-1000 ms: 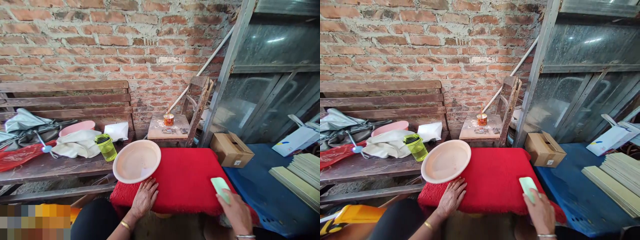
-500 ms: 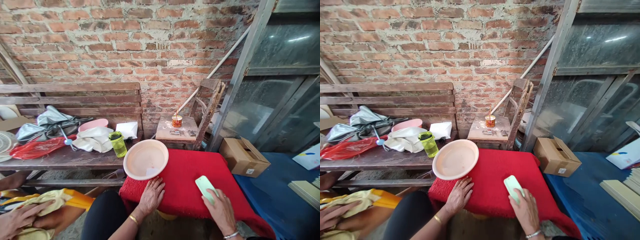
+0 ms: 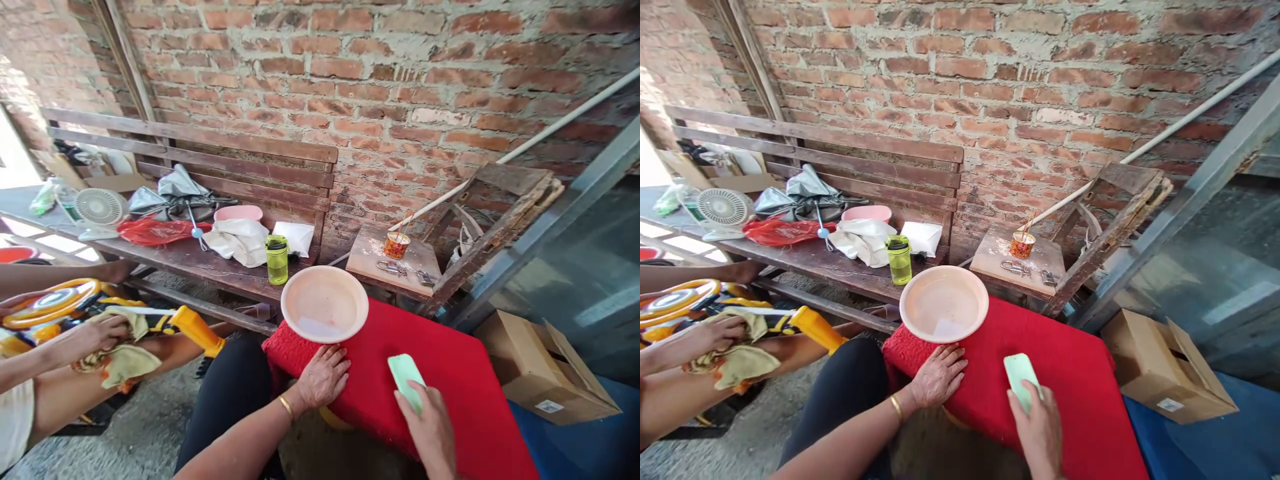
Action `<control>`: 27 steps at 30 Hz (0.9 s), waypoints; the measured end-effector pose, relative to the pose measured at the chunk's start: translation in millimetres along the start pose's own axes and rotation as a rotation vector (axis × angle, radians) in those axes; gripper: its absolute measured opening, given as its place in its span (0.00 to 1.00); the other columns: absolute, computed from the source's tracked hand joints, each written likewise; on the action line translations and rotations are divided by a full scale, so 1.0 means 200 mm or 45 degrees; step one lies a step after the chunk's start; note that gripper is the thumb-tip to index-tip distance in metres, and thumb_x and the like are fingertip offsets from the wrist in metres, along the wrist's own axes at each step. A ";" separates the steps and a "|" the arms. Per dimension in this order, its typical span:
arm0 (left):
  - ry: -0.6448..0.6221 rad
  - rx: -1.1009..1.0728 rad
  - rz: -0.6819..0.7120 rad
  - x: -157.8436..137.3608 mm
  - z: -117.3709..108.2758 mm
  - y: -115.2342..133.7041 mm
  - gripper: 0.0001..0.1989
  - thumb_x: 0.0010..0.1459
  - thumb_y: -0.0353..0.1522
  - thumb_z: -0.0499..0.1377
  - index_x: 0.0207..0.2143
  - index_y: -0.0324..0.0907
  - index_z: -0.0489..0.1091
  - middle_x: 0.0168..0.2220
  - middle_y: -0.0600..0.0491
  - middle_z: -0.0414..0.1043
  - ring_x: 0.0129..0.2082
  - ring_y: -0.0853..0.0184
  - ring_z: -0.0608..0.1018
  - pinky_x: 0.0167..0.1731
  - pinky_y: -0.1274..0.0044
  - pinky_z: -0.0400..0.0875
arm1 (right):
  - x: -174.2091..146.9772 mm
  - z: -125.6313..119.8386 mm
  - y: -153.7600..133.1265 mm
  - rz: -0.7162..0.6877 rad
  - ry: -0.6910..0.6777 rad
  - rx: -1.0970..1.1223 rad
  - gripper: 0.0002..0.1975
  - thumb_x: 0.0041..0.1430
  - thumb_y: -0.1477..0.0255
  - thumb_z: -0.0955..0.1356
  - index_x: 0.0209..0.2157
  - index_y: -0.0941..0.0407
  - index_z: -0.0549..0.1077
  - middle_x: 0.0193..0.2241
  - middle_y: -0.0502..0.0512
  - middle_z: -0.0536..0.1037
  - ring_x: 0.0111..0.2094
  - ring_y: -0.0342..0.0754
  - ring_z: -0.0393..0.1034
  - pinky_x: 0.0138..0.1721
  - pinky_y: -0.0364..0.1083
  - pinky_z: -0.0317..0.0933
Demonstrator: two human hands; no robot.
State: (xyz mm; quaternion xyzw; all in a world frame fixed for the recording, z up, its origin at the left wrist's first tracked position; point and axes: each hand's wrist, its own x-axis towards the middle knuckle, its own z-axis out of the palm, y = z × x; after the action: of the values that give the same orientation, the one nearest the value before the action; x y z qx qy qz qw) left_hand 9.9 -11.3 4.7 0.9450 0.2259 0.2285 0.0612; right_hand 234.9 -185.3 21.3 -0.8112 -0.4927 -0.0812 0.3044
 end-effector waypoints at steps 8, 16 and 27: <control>-0.013 0.000 0.032 0.01 -0.01 0.01 0.16 0.66 0.38 0.53 0.52 0.47 0.72 0.57 0.50 0.71 0.59 0.59 0.69 0.62 0.64 0.58 | 0.13 -0.06 0.16 0.096 -0.182 -0.117 0.25 0.57 0.47 0.61 0.41 0.48 0.78 0.33 0.60 0.75 0.32 0.60 0.73 0.33 0.57 0.66; -0.020 -0.020 0.012 0.02 -0.01 0.02 0.16 0.66 0.37 0.52 0.52 0.46 0.72 0.56 0.48 0.71 0.59 0.57 0.69 0.61 0.62 0.58 | 0.14 -0.35 0.47 0.501 0.075 -0.225 0.25 0.48 0.40 0.63 0.34 0.43 0.77 0.18 0.58 0.66 0.23 0.67 0.68 0.25 0.65 0.62; 0.044 -0.011 0.034 0.01 0.00 0.01 0.16 0.65 0.37 0.54 0.52 0.47 0.72 0.55 0.50 0.72 0.58 0.59 0.70 0.62 0.64 0.58 | 0.32 0.13 -0.15 -0.070 -0.270 -0.009 0.23 0.58 0.50 0.60 0.39 0.49 0.77 0.34 0.57 0.75 0.34 0.56 0.74 0.36 0.54 0.68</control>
State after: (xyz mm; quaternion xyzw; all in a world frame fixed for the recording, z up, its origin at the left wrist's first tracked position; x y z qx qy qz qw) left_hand 13.1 -12.5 5.9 0.9436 0.2132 0.2464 0.0582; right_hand 238.0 -111.8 40.5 -0.8025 -0.5438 -0.0051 0.2453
